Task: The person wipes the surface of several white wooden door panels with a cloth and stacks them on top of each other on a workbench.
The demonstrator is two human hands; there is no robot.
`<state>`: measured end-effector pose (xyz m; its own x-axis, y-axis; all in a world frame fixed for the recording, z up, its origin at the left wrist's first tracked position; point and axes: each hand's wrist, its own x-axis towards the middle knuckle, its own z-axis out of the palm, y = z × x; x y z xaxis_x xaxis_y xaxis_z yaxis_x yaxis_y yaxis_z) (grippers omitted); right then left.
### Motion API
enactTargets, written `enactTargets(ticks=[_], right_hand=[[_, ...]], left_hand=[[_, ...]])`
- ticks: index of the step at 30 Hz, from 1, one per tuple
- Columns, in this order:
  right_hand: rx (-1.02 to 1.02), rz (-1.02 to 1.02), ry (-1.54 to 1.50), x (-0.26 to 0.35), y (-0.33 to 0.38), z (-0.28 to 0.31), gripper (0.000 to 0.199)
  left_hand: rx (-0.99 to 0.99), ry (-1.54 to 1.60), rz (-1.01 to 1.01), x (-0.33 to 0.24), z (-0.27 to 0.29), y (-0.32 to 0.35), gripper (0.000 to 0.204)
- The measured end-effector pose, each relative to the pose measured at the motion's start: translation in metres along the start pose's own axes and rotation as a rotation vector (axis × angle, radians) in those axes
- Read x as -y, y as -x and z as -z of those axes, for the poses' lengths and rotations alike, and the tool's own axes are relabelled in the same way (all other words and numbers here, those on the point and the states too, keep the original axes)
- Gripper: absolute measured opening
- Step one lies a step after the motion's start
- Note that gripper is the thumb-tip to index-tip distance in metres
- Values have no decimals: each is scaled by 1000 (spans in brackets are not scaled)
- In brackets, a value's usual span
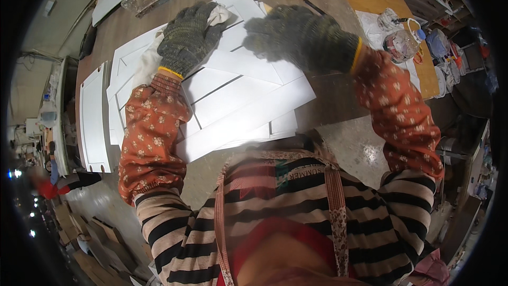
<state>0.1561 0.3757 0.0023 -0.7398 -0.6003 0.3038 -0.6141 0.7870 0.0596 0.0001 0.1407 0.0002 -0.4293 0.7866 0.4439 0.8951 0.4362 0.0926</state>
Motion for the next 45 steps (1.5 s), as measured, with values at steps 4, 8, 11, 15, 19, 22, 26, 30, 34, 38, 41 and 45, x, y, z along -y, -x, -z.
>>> enactTargets(ticks=[4, 8, 11, 15, 19, 22, 26, 30, 34, 38, 41, 45], right_hand=[[302, -104, -87, 11, -8, 16, 26], [360, -87, -267, 19, -6, 38, 35], [127, 132, -16, 9, -9, 21, 35], [119, 126, -99, -14, -2, 10, 37], [321, -6, -158, -8, -20, 11, 25], [162, 48, -64, -8, -22, 8, 19], [267, -51, -386, -24, -47, 10, 19], [435, -65, -229, 5, -21, 17, 28], [331, -96, -564, 3, -1, 6, 29], [-10, 173, -75, -29, -10, 5, 32], [347, -209, -373, -16, -17, 3, 33], [14, 104, -120, 26, 17, 23, 24]], left_hand=[[-5, 95, 26, -5, 4, -5, 36], [4, 19, 98, 4, -1, 1, 32], [-62, 62, 36, 6, -5, 0, 30], [-81, 61, -23, 4, -8, -9, 30], [-72, -28, 44, 3, -5, 0, 31], [-49, 72, -5, 4, -4, -3, 32], [-41, -3, 28, 9, -9, -5, 34], [-57, -21, 37, 12, -12, 2, 35], [-73, -10, -40, 16, -15, 2, 35], [-64, 27, -7, 3, -7, -7, 35], [-48, -20, 13, 6, -8, -5, 36], [-20, -32, 67, 7, -6, 2, 35]])
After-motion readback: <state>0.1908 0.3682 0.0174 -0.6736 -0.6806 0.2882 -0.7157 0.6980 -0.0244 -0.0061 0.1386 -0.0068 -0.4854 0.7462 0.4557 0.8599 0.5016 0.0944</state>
